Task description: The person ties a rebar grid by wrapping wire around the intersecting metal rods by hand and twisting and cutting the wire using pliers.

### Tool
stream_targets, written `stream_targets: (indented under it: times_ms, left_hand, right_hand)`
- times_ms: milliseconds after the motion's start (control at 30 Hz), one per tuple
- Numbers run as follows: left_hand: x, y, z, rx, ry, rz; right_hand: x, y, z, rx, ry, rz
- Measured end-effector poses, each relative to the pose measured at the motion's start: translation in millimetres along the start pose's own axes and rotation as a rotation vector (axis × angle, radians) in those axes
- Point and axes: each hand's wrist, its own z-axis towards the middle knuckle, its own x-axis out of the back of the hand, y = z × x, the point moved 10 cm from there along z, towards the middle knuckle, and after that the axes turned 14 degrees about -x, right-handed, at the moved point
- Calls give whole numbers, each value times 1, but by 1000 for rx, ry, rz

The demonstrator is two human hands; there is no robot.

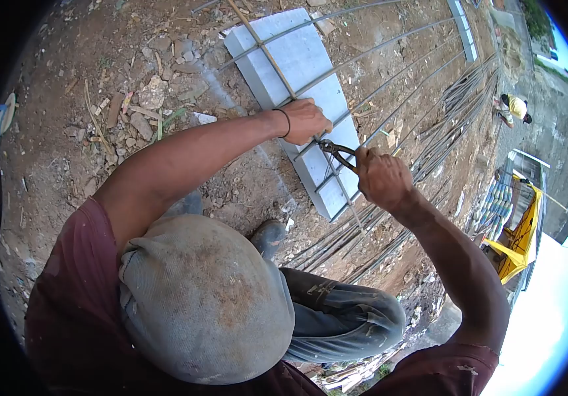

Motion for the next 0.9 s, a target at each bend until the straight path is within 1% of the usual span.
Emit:
stream_targets:
  times_ms: [33,67,100,167,200,233,267,300,333,367,433,467,533,567,633,667,700,767,800,833,900]
  left_hand:
    - [-2,3,-1,-24,-38,14]
    - [-5,7,-3,-51,-78,27]
    - [-9,7,-6,-48,-74,26]
    - [10,8,-22,-31,287,-17]
    - [8,14,-28,-27,287,-16]
    - [25,21,-44,6,550,-148]
    - [36,30,-64,43,815,-283]
    - [41,48,-76,95,844,-332]
    - [43,68,-88,148,872,-381]
    - [29,84,-85,103,844,-444]
    - [13,106,-86,130,868,-385]
    - [4,110,-82,132,868,-390]
    - [-9,113,-69,128,785,-402]
    - [-12,109,-64,131,782,-404]
    - [-8,113,-46,101,678,-125]
    - [-3,109,-35,122,664,-36]
    - [-3,104,-20,130,664,-37]
    - [-9,91,14,152,600,-148]
    - [-4,88,20,150,662,-179]
    - [-17,80,35,160,670,-182]
    - [-62,65,69,111,554,-40]
  right_hand:
    - [30,-29,-23,303,453,-198]
    - [34,-29,-30,337,565,-340]
    - [31,-26,-28,341,565,-344]
    - [-34,14,5,22,-191,-66]
    - [-24,-10,1,115,-492,-86]
    - [-28,-4,3,117,-500,-86]
    - [-49,20,-3,-199,-821,558]
    - [-65,30,-9,-532,-1075,1213]
    - [-73,34,-12,-559,-1086,1278]
    - [-68,32,-13,-507,-1094,1247]
    - [-60,36,-16,-587,-1046,1101]
    - [-56,34,-15,-590,-1050,1099]
    - [-54,50,-10,-644,-978,776]
    - [-54,49,-7,-642,-982,776]
    - [-61,37,-16,-686,-1145,956]
    - [-59,35,-19,-706,-1178,1073]
    - [-61,36,-20,-702,-1183,1067]
    - [-62,30,-16,-544,-1184,1073]
    - [-63,29,-18,-509,-1207,1056]
    - [-61,30,-21,-508,-1213,1043]
    - [-19,32,4,-77,-597,325]
